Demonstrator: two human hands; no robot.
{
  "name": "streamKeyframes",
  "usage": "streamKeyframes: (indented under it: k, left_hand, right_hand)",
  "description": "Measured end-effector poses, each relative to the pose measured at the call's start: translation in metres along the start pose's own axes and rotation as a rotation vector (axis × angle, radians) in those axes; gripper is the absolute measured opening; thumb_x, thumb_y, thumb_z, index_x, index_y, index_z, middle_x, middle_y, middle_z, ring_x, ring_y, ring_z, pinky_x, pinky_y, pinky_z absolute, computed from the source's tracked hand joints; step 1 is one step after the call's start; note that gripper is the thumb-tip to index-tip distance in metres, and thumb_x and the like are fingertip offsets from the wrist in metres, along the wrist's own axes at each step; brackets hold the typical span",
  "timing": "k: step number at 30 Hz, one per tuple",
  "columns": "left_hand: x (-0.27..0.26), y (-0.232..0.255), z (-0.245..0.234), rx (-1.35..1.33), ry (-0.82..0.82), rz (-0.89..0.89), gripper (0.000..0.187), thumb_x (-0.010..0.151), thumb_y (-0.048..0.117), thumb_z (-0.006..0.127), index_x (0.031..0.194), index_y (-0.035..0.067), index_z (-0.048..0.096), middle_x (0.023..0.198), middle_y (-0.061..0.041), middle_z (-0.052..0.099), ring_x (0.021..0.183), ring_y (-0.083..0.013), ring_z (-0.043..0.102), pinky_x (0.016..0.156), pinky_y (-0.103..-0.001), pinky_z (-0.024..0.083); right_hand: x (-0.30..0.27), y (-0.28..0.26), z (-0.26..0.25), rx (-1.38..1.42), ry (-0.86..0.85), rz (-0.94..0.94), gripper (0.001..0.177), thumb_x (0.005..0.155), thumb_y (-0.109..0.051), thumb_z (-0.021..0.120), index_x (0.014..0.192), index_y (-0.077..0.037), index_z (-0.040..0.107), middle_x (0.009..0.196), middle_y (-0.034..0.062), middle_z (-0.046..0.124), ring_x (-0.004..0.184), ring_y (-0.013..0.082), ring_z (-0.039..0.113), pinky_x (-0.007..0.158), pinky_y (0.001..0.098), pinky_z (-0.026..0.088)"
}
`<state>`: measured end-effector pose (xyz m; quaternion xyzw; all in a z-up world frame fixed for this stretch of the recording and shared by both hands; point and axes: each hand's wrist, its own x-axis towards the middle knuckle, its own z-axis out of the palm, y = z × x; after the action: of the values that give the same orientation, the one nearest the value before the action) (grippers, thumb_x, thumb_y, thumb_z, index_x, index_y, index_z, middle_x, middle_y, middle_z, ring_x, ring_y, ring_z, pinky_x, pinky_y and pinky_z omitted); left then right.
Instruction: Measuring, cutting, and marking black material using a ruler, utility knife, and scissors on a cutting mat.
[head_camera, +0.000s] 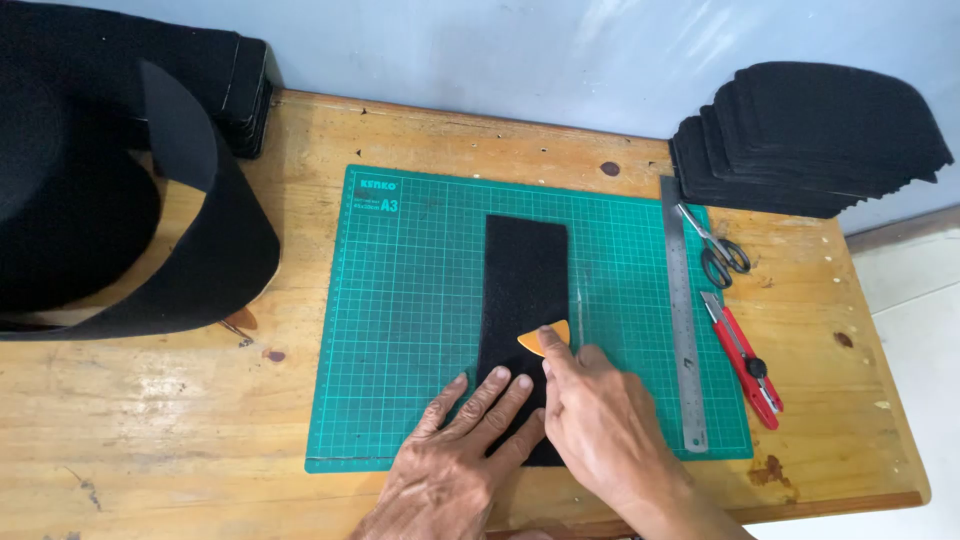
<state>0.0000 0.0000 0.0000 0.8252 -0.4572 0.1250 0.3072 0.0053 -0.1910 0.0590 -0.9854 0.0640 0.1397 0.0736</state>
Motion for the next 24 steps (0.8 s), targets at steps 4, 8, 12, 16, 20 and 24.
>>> streamKeyframes:
  k: [4, 8, 12, 16, 20, 24]
  left_hand:
    - [0.000, -0.001, -0.004, -0.097, -0.065, -0.009, 0.091, 0.091, 0.079, 0.051, 0.149, 0.009, 0.055, 0.157, -0.020, 0.048, 0.148, -0.0375, 0.041, 0.118, -0.056, 0.027]
    - [-0.002, -0.002, 0.001, -0.074, -0.041, 0.003, 0.090, 0.088, 0.079, 0.059, 0.147, 0.011, 0.058, 0.157, -0.021, 0.049, 0.148, -0.0370, 0.042, 0.119, -0.055, 0.026]
    - [0.002, -0.001, -0.008, -0.122, -0.104, -0.016, 0.094, 0.089, 0.080, 0.050, 0.151, 0.009, 0.052, 0.160, -0.022, 0.043, 0.151, -0.0384, 0.036, 0.120, -0.055, 0.022]
    - [0.002, 0.000, -0.006, -0.122, -0.123, -0.015, 0.094, 0.087, 0.080, 0.055, 0.151, 0.010, 0.053, 0.161, -0.021, 0.043, 0.151, -0.0379, 0.035, 0.119, -0.056, 0.023]
    - [0.004, 0.002, -0.006, -0.092, -0.079, -0.005, 0.094, 0.088, 0.082, 0.049, 0.148, 0.010, 0.056, 0.159, -0.022, 0.045, 0.149, -0.0383, 0.038, 0.118, -0.055, 0.025]
    - [0.002, -0.002, 0.000, 0.005, -0.048, 0.032, 0.093, 0.088, 0.082, 0.057, 0.149, 0.013, 0.055, 0.159, -0.019, 0.046, 0.148, -0.0360, 0.041, 0.119, -0.053, 0.028]
  right_hand:
    - [0.022, 0.003, 0.002, -0.001, 0.160, -0.045, 0.046, 0.101, -0.014, 0.053, 0.146, -0.012, 0.055, 0.079, 0.0163, 0.067, 0.047, 0.0261, 0.064, 0.036, 0.0388, 0.057]
    - [0.073, 0.007, -0.017, 0.097, 0.283, -0.076, 0.036, 0.101, -0.007, 0.049, 0.132, 0.000, 0.066, 0.073, 0.0189, 0.073, 0.051, 0.0294, 0.070, 0.041, 0.0423, 0.057]
    - [0.106, 0.012, -0.033, 0.149, 0.249, 0.021, 0.040, 0.098, -0.014, 0.047, 0.129, -0.009, 0.071, 0.110, 0.0236, 0.074, 0.093, 0.0467, 0.072, 0.082, 0.0539, 0.058]
    - [0.119, 0.020, -0.032, 0.155, 0.260, 0.006, 0.036, 0.100, -0.013, 0.047, 0.128, -0.008, 0.071, 0.103, 0.0240, 0.074, 0.089, 0.0443, 0.073, 0.080, 0.0524, 0.058]
    - [0.121, 0.036, -0.042, 0.277, 0.238, -0.045, 0.039, 0.098, -0.015, 0.046, 0.125, -0.005, 0.072, 0.124, 0.0187, 0.071, 0.116, 0.0354, 0.068, 0.105, 0.0437, 0.049]
    - [0.029, 0.006, -0.055, 0.265, 0.126, 0.012, 0.035, 0.104, -0.015, 0.049, 0.135, -0.009, 0.065, 0.106, 0.0213, 0.076, 0.051, 0.0257, 0.073, 0.046, 0.0398, 0.064]
